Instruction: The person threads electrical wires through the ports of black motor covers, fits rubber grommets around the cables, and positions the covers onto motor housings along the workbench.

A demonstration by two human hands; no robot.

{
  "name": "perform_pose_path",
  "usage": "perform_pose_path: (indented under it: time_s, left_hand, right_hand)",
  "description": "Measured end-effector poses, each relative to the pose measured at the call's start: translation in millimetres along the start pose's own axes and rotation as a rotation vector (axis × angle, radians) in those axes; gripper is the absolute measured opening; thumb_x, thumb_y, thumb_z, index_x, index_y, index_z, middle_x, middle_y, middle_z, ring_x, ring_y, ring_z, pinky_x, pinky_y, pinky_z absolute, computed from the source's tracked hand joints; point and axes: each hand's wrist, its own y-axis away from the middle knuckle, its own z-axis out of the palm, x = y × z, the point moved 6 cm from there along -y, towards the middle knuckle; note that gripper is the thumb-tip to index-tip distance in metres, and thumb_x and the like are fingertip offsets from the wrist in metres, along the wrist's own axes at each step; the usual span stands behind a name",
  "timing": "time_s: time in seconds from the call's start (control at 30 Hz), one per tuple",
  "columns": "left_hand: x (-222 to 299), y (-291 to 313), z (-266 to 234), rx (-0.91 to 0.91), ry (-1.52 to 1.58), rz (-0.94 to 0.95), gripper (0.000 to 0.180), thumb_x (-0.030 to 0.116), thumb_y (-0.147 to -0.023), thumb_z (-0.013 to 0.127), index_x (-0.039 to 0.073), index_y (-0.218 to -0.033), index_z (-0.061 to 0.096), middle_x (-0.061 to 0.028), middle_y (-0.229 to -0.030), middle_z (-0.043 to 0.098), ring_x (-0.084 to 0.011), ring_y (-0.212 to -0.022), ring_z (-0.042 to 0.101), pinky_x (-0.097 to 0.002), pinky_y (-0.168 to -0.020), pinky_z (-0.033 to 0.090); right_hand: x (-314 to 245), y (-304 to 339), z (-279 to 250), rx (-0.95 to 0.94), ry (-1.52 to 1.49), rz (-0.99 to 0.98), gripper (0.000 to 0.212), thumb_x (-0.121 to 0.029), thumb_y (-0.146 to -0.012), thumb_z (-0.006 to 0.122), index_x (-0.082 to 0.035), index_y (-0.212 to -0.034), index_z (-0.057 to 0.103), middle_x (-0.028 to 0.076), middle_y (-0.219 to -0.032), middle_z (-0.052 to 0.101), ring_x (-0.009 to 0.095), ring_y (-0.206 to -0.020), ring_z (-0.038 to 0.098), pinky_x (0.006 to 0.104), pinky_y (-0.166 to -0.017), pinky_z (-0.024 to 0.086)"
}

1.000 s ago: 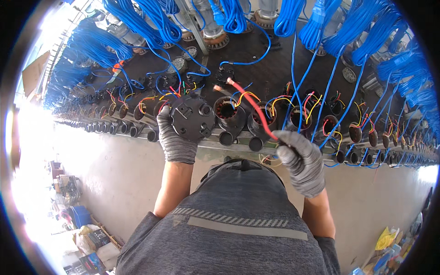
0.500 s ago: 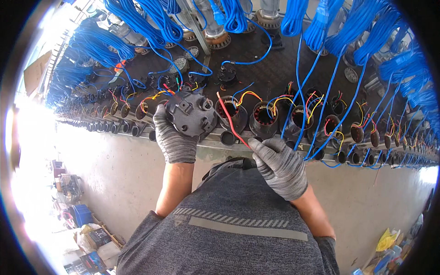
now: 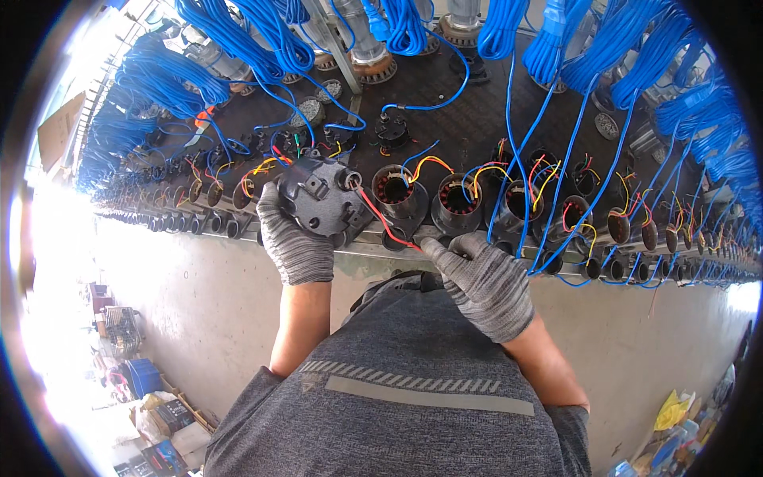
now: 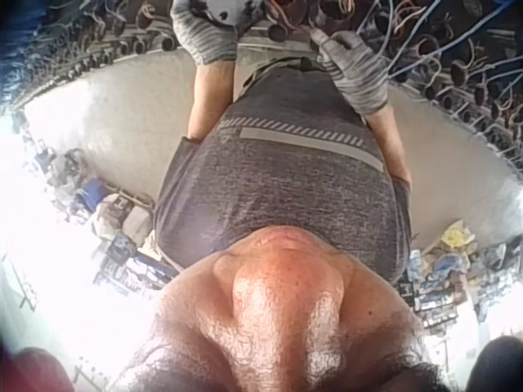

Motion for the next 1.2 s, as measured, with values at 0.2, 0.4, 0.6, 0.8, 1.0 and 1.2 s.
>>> perform_pose_path:
  time_s: [0.2, 0.4, 0.6, 0.8, 1.0, 1.2]
  left_hand:
    - [6.1, 3.9, 10.8, -0.040, -0.002, 0.016, 0.041, 0.037, -0.093, 0.064, 0.004, -0.117, 0.062, -0.0140, -0.117, 0.067, -0.0314, -0.107, 0.065, -0.0506, -0.097, 0.052]
    - [6.1, 1.0, 3.0, -0.142, -0.094, 0.083, 0.035, 0.031, -0.092, 0.066, 0.003, -0.112, 0.062, -0.0134, -0.113, 0.067, -0.0286, -0.103, 0.066, -0.0456, -0.093, 0.054]
    - [4.2, -1.7, 4.8, -0.190, -0.138, 0.103, 0.032, 0.032, -0.093, 0.066, 0.004, -0.108, 0.064, -0.0118, -0.108, 0.068, -0.0257, -0.100, 0.067, -0.0422, -0.091, 0.055]
    - [4.4, -1.3, 7.5, -0.202, -0.192, 0.141, 0.030, 0.032, -0.094, 0.064, 0.004, -0.107, 0.065, -0.0108, -0.106, 0.068, -0.0243, -0.097, 0.067, -0.0399, -0.090, 0.055]
    - [3.7, -3.9, 8.9, -0.202, -0.206, 0.107, 0.028, 0.030, -0.094, 0.064, 0.005, -0.106, 0.065, -0.0102, -0.106, 0.068, -0.0232, -0.096, 0.067, -0.0392, -0.089, 0.056]
    - [-0.9, -7.4, 4.8, -0.182, -0.189, 0.058, 0.029, 0.031, -0.094, 0.064, 0.005, -0.107, 0.064, -0.0099, -0.106, 0.068, -0.0232, -0.096, 0.067, -0.0392, -0.089, 0.056]
  right_hand:
    - [8.2, -3.4, 0.1, -0.040, 0.053, 0.014, 0.044, -0.011, -0.082, 0.069, -0.022, -0.125, 0.070, 0.005, -0.086, 0.059, 0.024, -0.066, 0.062, 0.0375, -0.057, 0.051]
    - [8.2, -10.1, -8.0, -0.035, 0.081, -0.036, 0.043, -0.009, -0.081, 0.070, -0.021, -0.122, 0.070, 0.005, -0.085, 0.059, 0.025, -0.067, 0.062, 0.0375, -0.057, 0.050]
    - [22.0, -20.0, -19.1, -0.024, -0.091, 0.013, 0.034, -0.007, -0.083, 0.069, -0.016, -0.116, 0.072, 0.008, -0.084, 0.060, 0.027, -0.069, 0.062, 0.0381, -0.058, 0.050]
    - [29.1, -22.9, -25.1, -0.026, -0.033, 0.111, 0.028, -0.010, -0.086, 0.067, -0.013, -0.113, 0.073, 0.010, -0.084, 0.061, 0.030, -0.071, 0.063, 0.0400, -0.060, 0.052]
    - [29.8, -24.1, -21.1, -0.083, -0.026, 0.066, 0.035, -0.011, -0.086, 0.065, -0.014, -0.120, 0.069, 0.011, -0.085, 0.062, 0.032, -0.071, 0.063, 0.0422, -0.061, 0.051]
    - [16.2, -25.7, -12.5, -0.272, 0.100, -0.030, 0.055, -0.016, -0.085, 0.066, -0.020, -0.139, 0.057, 0.011, -0.082, 0.058, 0.030, -0.068, 0.060, 0.0418, -0.058, 0.049]
